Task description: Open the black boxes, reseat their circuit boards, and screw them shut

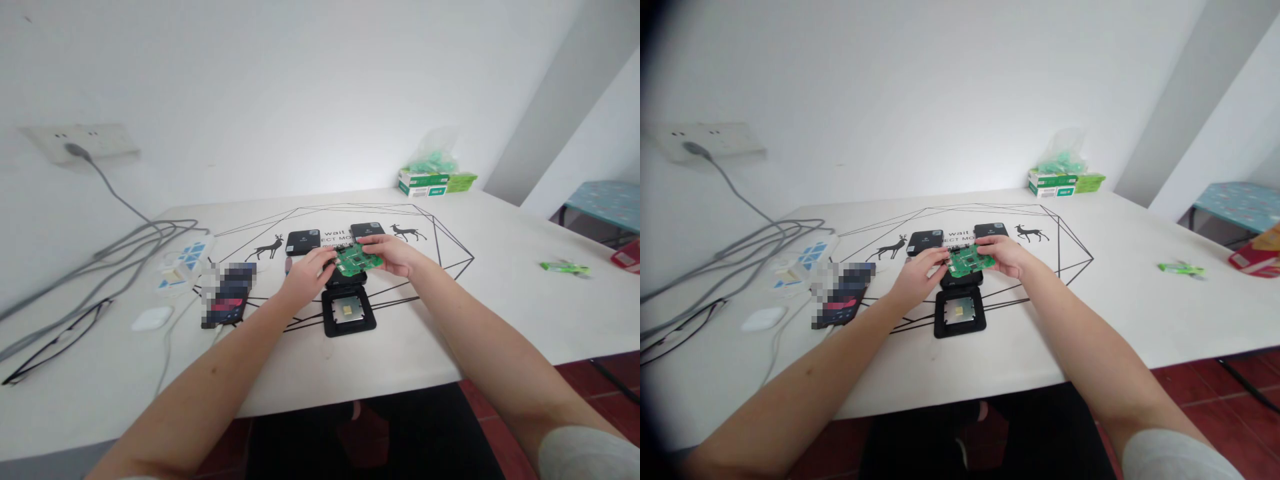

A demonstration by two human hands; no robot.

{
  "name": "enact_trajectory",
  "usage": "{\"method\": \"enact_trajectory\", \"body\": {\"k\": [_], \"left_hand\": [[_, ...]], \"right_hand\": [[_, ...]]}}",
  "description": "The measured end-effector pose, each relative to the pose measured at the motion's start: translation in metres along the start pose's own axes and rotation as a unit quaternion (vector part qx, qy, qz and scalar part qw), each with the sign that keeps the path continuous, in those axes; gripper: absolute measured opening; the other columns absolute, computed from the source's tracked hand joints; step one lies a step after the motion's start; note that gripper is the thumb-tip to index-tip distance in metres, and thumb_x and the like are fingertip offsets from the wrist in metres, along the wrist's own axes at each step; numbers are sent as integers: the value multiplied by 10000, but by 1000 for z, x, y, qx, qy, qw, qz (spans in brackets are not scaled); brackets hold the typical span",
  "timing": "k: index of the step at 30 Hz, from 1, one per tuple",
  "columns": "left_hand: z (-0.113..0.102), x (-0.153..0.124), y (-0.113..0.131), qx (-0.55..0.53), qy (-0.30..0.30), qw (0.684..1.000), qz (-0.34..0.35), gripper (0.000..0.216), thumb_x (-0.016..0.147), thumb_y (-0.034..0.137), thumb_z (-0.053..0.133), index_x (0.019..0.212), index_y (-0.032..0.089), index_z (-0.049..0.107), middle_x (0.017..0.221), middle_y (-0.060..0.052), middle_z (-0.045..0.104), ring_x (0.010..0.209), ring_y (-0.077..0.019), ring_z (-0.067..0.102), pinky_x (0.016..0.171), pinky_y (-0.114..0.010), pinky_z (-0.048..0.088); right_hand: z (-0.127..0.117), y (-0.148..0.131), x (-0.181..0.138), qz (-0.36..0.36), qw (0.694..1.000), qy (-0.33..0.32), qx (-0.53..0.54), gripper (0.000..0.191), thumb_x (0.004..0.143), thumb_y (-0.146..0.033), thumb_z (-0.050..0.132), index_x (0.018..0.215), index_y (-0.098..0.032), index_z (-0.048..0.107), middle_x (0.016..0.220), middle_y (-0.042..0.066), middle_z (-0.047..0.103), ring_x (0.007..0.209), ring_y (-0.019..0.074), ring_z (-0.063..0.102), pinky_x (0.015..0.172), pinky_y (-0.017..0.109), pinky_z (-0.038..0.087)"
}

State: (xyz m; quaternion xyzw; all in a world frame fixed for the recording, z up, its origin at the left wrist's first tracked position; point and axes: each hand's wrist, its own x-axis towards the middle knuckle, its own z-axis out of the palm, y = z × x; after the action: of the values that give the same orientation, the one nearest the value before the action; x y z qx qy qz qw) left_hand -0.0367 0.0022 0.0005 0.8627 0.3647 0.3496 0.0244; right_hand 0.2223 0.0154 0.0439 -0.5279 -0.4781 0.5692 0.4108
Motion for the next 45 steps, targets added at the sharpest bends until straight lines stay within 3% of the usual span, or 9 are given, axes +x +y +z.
{"method": "enact_trajectory", "body": {"k": [4,10,19,24,30,34,39,42,45], "left_hand": [[-5,0,-9,27,-80,996,-40,682,1009,451,586,1607,159,437,1641,-173,512,1541,-343,469,1292,-522,381],[-5,-1,-21,55,-221,968,-103,829,960,627,578,1585,90,487,1654,-229,491,1591,-438,373,1285,-588,338],[-7,4,-19,90,-221,964,-117,902,946,665,539,1617,69,438,1676,-229,462,1592,-434,373,1293,-554,312],[-5,3,-19,88,-219,964,-122,853,975,641,514,1623,91,437,1673,-202,478,1591,-411,386,1288,-530,330],[-4,4,-19,101,-225,961,-126,861,999,629,510,1622,41,426,1671,-231,468,1598,-409,371,1295,-538,316],[-19,6,-9,101,-253,958,-88,972,965,747,566,1672,107,381,1763,-205,309,1656,-441,196,1325,-592,223],[-37,5,21,60,-395,916,-30,1205,727,865,790,1709,316,357,1824,-116,-32,1647,-528,-69,1289,-730,145],[-36,2,35,53,-409,911,-2,1096,723,808,843,1646,339,483,1827,-84,-27,1644,-516,-114,1302,-718,70],[-31,0,39,60,-403,913,11,973,750,762,859,1575,324,587,1827,-95,31,1653,-489,-115,1313,-691,42]], "right_hand": [[-34,0,10,-5,995,94,-42,377,864,-42,661,1222,-159,646,750,-5,688,571,111,636,557,229,563],[-61,11,23,15,972,161,-170,442,798,-8,675,1227,-111,687,633,-20,597,511,118,560,461,203,400],[-48,20,29,-2,913,155,-377,450,876,-95,676,1326,-97,696,1170,168,780,847,194,733,699,270,552],[-47,22,32,-20,851,160,-499,357,890,-130,702,1238,-69,746,1216,240,783,1194,340,729,992,378,551],[-46,18,24,-11,802,185,-568,393,915,-267,705,1287,-142,727,1298,222,756,1240,371,718,1001,445,573],[-63,11,22,-6,777,220,-590,447,974,-394,641,1346,-151,694,1409,230,693,1350,389,650,1060,492,553],[-86,17,27,49,775,223,-589,518,830,-354,825,1271,-102,725,1338,264,707,1241,389,713,985,463,593],[-93,20,29,49,784,235,-572,516,786,-174,807,1285,-85,709,1269,256,737,1193,352,734,952,410,596],[-92,16,28,27,800,247,-546,522,792,-165,777,1301,-81,695,1183,235,769,1138,332,746,922,393,599]]}}
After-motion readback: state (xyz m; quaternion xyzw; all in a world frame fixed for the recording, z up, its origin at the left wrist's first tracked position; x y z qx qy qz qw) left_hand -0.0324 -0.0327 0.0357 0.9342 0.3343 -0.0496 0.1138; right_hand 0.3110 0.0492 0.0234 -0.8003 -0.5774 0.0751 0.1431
